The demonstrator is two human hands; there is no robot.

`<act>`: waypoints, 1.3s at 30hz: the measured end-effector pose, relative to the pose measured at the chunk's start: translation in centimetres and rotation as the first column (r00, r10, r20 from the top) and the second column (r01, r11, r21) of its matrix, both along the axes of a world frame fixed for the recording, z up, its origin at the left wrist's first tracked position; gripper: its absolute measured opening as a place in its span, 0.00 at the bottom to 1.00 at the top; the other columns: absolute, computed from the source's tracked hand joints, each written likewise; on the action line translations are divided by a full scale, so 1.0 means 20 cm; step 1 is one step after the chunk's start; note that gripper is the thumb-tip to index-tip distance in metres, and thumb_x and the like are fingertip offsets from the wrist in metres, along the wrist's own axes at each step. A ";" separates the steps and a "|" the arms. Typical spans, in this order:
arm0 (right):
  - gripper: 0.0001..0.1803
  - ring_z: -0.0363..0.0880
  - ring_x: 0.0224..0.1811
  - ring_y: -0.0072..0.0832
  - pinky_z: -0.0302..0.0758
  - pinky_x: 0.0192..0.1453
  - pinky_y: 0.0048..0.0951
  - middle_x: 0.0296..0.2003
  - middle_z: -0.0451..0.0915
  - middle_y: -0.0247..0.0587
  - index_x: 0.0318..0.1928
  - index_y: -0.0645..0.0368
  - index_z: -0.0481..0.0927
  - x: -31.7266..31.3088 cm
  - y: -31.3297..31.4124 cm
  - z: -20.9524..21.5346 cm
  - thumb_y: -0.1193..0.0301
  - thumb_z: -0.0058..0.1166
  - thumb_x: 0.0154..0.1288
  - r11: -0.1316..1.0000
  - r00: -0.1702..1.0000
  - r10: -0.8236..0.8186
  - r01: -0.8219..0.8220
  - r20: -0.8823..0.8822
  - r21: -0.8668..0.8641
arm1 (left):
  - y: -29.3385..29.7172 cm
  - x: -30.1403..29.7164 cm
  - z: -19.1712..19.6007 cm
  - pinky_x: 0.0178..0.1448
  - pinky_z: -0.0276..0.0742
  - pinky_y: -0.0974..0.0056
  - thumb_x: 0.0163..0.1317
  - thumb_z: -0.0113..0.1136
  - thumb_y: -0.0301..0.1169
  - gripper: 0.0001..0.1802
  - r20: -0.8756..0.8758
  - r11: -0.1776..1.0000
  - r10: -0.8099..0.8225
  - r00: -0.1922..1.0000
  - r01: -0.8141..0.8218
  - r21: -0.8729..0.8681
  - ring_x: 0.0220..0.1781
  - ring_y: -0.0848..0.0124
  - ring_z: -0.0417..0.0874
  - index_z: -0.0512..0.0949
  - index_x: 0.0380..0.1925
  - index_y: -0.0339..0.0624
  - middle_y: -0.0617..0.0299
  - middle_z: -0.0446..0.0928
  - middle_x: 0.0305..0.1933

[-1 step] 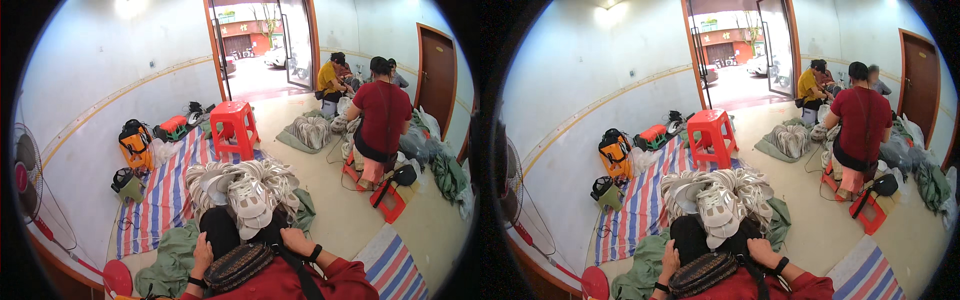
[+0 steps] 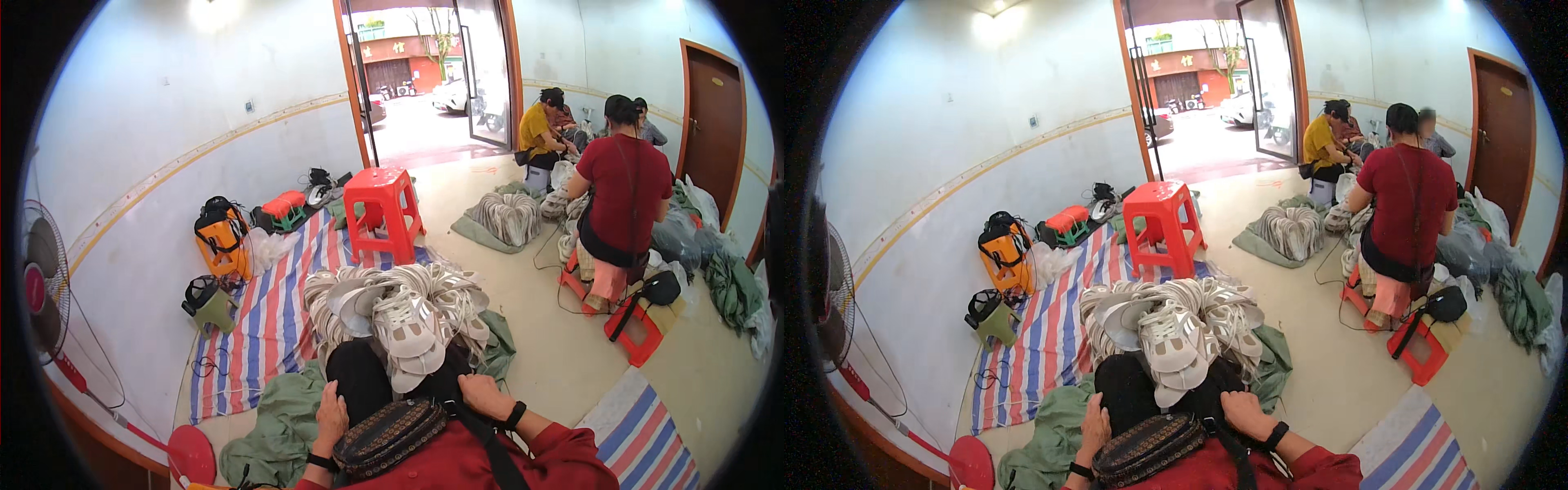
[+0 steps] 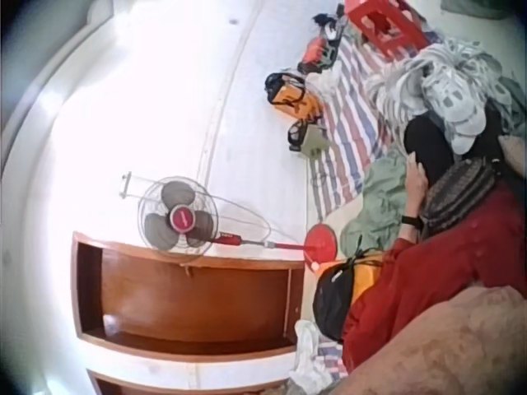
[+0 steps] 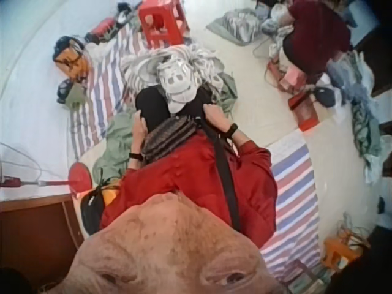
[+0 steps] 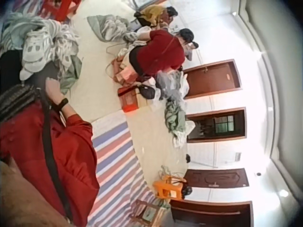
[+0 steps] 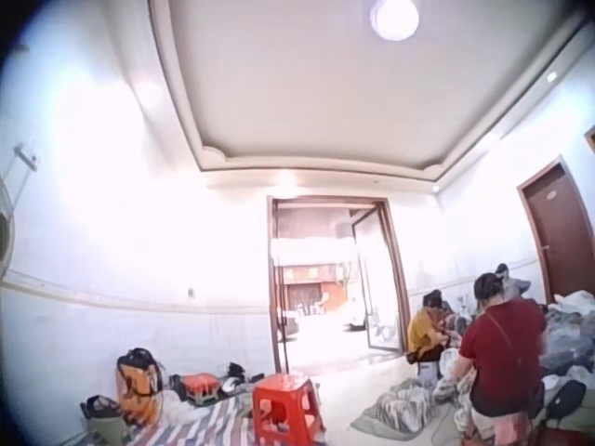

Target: The recorder is lacing and organizing white athletic shoes in a manufacturing environment.

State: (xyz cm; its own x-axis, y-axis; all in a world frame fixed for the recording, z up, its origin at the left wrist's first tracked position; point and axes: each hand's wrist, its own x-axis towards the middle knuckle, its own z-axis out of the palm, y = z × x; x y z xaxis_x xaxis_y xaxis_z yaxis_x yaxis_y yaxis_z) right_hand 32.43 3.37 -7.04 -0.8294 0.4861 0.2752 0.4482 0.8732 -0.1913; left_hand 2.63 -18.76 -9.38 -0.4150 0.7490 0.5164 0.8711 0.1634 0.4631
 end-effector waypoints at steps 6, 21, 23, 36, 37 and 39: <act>0.06 0.83 0.31 0.46 0.80 0.33 0.43 0.28 0.79 0.51 0.34 0.63 0.73 0.01 0.00 -0.04 0.73 0.46 0.59 0.995 0.995 -0.067 0.072 0.068 -0.069 | -0.01 -0.02 -0.03 0.64 0.69 0.52 0.70 0.44 0.30 0.22 0.028 0.999 0.048 0.998 -0.048 0.012 0.63 0.44 0.71 0.65 0.62 0.34 0.39 0.69 0.61; 0.07 0.80 0.31 0.53 0.75 0.33 0.49 0.28 0.77 0.56 0.35 0.65 0.69 0.01 0.02 -0.12 0.72 0.41 0.66 0.979 0.995 -0.084 0.071 -0.060 -0.190 | -0.14 -0.03 -0.12 0.43 0.75 0.46 0.69 0.43 0.33 0.18 0.064 0.927 0.321 0.945 -0.300 -0.224 0.39 0.42 0.81 0.72 0.54 0.39 0.40 0.80 0.39; 0.06 0.79 0.30 0.51 0.76 0.32 0.48 0.28 0.76 0.54 0.35 0.64 0.69 0.01 0.02 -0.13 0.73 0.41 0.65 0.984 0.994 -0.066 0.050 -0.091 -0.168 | -0.15 -0.01 -0.12 0.43 0.75 0.46 0.69 0.43 0.34 0.18 0.058 0.936 0.311 0.949 -0.294 -0.195 0.39 0.42 0.81 0.72 0.54 0.39 0.40 0.80 0.39; 0.06 0.80 0.28 0.51 0.77 0.30 0.49 0.26 0.77 0.54 0.35 0.63 0.69 0.00 0.02 -0.14 0.73 0.41 0.65 0.979 0.993 -0.096 0.081 -0.071 -0.186 | -0.18 -0.03 -0.17 0.37 0.74 0.46 0.69 0.45 0.33 0.15 0.058 0.952 0.296 0.953 -0.290 -0.102 0.32 0.42 0.81 0.73 0.51 0.41 0.40 0.79 0.30; 0.06 0.80 0.28 0.51 0.77 0.30 0.49 0.26 0.77 0.54 0.35 0.63 0.69 0.00 0.03 -0.15 0.73 0.41 0.65 0.984 0.992 -0.073 0.055 -0.099 -0.172 | -0.18 -0.03 -0.18 0.37 0.74 0.46 0.69 0.45 0.33 0.15 0.061 0.951 0.298 0.953 -0.291 -0.102 0.32 0.42 0.81 0.73 0.51 0.41 0.40 0.79 0.30; 0.06 0.80 0.28 0.51 0.76 0.29 0.49 0.26 0.77 0.54 0.35 0.63 0.69 0.00 0.03 -0.15 0.73 0.42 0.65 0.982 0.993 -0.097 0.085 -0.065 -0.169 | -0.19 -0.03 -0.18 0.36 0.74 0.46 0.68 0.45 0.32 0.15 0.046 0.955 0.291 0.956 -0.287 -0.080 0.31 0.42 0.80 0.73 0.51 0.40 0.40 0.79 0.29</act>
